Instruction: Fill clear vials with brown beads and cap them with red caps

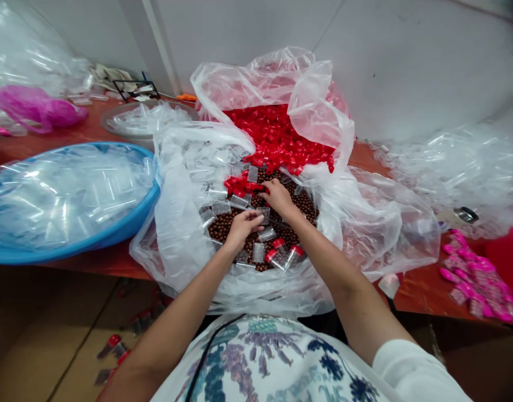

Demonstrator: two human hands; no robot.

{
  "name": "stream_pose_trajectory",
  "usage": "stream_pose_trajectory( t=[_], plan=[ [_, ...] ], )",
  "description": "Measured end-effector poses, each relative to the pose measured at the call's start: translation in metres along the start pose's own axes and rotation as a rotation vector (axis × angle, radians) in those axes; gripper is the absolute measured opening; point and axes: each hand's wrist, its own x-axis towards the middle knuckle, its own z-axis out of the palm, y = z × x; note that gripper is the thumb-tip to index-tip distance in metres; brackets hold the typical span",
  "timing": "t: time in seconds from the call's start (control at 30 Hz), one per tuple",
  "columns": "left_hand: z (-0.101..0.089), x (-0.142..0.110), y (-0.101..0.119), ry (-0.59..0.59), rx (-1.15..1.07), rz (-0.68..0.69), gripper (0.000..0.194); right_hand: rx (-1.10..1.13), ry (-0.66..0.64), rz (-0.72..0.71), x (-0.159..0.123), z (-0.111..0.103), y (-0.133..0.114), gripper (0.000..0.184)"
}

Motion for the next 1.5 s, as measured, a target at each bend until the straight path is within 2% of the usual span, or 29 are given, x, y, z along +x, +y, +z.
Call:
stream_pose_trajectory(
  t=[0.1,0.2,0.27,0.33,0.4,0.47,0.57,0.67,0.83,0.93,1.1,1.27,1.37,1.5],
  plan=[
    [-0.006,-0.008,0.006,-0.022,-0.011,-0.075,0.032,0.131,0.01,0.004,-0.006,0.0,0.008,0.049],
    [-0.01,-0.007,0.006,-0.017,0.129,-0.093,0.031,0.343,0.147,0.107,-0.013,-0.004,0.024,0.054],
    [-0.009,0.0,0.003,0.003,0.222,-0.063,0.026,0.535,0.215,0.192,-0.019,-0.01,0.032,0.047],
    [-0.004,0.012,-0.002,0.031,0.279,-0.032,0.024,0.766,0.217,0.259,-0.029,-0.019,0.037,0.041],
    [0.004,0.024,-0.006,0.061,0.301,-0.008,0.024,0.966,0.194,0.295,-0.042,-0.03,0.037,0.042],
    [0.011,0.035,-0.011,0.082,0.294,0.01,0.025,1.066,0.203,0.31,-0.059,-0.042,0.035,0.047],
    [0.018,0.042,-0.016,0.091,0.267,0.026,0.029,1.066,0.264,0.336,-0.086,-0.055,0.034,0.05],
    [0.02,0.042,-0.02,0.083,0.235,0.04,0.032,1.098,0.293,0.416,-0.107,-0.059,0.037,0.05],
    [0.021,0.034,-0.022,0.043,0.167,0.066,0.045,1.224,0.219,0.503,-0.121,-0.053,0.035,0.047],
    [0.022,0.028,-0.017,-0.001,0.129,0.091,0.054,1.217,0.184,0.483,-0.122,-0.048,0.03,0.049],
    [0.026,0.005,-0.003,-0.088,0.021,0.082,0.061,1.054,0.163,0.412,-0.121,-0.049,0.02,0.051],
    [0.025,-0.023,0.008,-0.211,-0.033,0.12,0.051,0.976,0.213,0.298,-0.119,-0.054,0.009,0.039],
    [0.021,-0.031,0.009,-0.174,-0.004,0.088,0.05,0.942,0.228,0.257,-0.12,-0.054,0.005,0.033],
    [0.015,-0.038,0.011,-0.096,0.02,-0.028,0.047,0.894,0.224,0.254,-0.124,-0.05,0.002,0.032]
  ],
)
